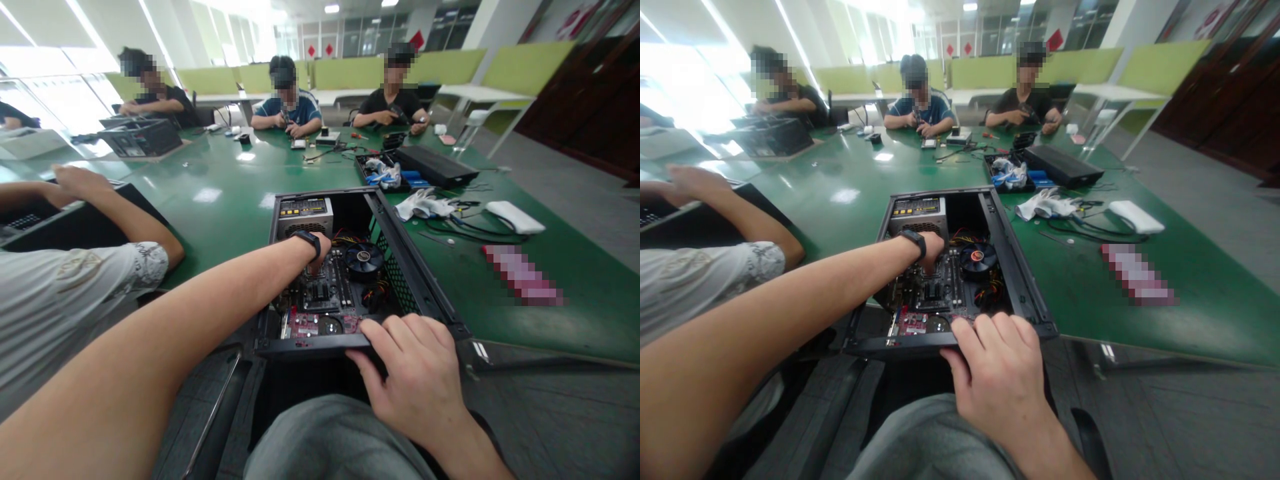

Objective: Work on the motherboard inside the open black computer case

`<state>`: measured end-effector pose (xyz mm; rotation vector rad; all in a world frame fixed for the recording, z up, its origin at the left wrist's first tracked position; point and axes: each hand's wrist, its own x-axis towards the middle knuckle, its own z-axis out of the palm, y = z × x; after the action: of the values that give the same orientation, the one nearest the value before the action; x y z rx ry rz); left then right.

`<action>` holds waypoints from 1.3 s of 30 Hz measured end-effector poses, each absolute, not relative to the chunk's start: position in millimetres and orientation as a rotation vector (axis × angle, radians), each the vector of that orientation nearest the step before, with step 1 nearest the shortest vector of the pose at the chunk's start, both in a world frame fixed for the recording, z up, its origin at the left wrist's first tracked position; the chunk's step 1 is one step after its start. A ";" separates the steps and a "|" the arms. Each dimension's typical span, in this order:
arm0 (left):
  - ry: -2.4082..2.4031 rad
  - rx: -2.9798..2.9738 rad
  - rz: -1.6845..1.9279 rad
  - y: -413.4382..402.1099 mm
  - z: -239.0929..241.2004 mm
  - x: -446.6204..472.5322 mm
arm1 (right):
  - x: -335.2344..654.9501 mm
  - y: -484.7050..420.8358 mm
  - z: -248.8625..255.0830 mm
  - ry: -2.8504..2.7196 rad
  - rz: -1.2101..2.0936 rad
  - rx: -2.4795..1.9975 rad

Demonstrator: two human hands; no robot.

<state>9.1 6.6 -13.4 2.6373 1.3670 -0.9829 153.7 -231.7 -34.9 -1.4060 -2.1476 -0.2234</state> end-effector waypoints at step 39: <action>1.352 2.595 -0.901 5.9 -10.8 8.1 | 154.2 -232.6 -30.8 -2.170 -0.223 -1.427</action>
<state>8.1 5.9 -10.8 2.5946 1.3516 -0.9006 154.2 -232.6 -30.8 -1.4275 -2.1704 -0.2231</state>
